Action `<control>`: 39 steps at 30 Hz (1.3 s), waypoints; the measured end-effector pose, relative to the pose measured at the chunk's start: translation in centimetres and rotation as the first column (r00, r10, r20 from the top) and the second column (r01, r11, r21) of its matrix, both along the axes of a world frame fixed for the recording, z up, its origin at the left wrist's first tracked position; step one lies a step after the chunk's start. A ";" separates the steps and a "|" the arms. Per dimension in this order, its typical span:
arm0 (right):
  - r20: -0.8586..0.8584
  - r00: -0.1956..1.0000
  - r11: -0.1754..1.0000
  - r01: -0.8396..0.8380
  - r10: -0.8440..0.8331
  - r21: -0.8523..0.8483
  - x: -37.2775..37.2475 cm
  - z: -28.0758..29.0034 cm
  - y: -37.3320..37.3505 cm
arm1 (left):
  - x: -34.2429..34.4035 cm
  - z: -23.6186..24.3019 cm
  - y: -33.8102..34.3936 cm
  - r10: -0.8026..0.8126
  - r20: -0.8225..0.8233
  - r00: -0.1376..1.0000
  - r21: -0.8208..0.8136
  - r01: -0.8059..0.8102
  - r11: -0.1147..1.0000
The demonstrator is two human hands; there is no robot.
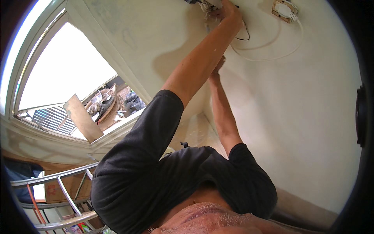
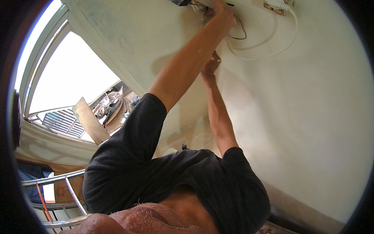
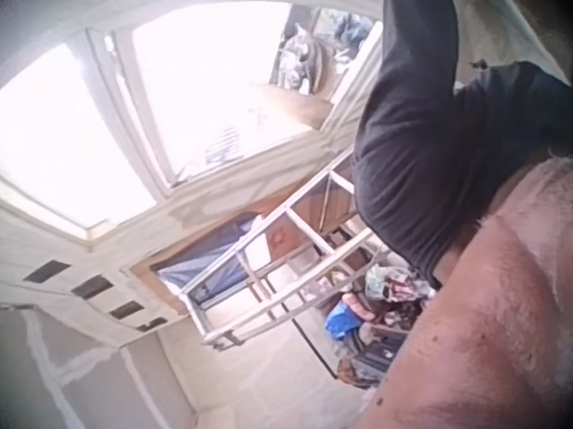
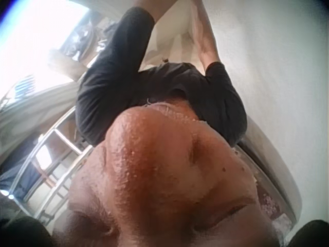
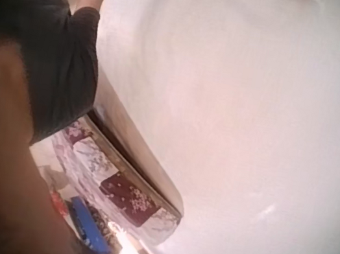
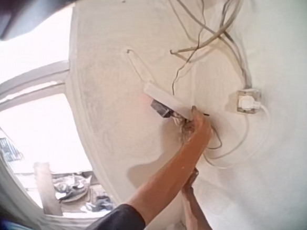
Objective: The person paints a wall and the area around an electrical box using a paintbrush, frequently dipping the brush into a bucket of paint.
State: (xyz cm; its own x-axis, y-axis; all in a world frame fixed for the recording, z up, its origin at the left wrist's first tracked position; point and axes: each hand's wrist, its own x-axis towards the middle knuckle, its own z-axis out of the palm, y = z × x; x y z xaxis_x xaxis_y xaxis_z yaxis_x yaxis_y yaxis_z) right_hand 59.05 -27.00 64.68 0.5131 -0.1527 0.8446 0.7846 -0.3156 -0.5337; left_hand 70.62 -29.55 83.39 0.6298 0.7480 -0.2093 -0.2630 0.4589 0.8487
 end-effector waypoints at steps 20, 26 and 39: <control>-0.143 0.943 0.953 -0.300 0.301 0.030 2.9 -3.4 1.7 | -3.3 2.0 -1.5 -0.067 -0.136 0.988 -0.008 0.067 0.998; -0.136 0.918 0.892 -0.395 0.372 -0.222 -9.0 0.0 11.2 | -3.1 1.7 0.2 -0.179 -0.065 0.982 -0.062 0.175 0.983; 0.044 0.959 0.956 -0.283 0.281 0.071 -1.9 -1.0 1.0 | -1.7 1.0 1.8 -0.140 -0.017 0.990 -0.084 0.138 0.987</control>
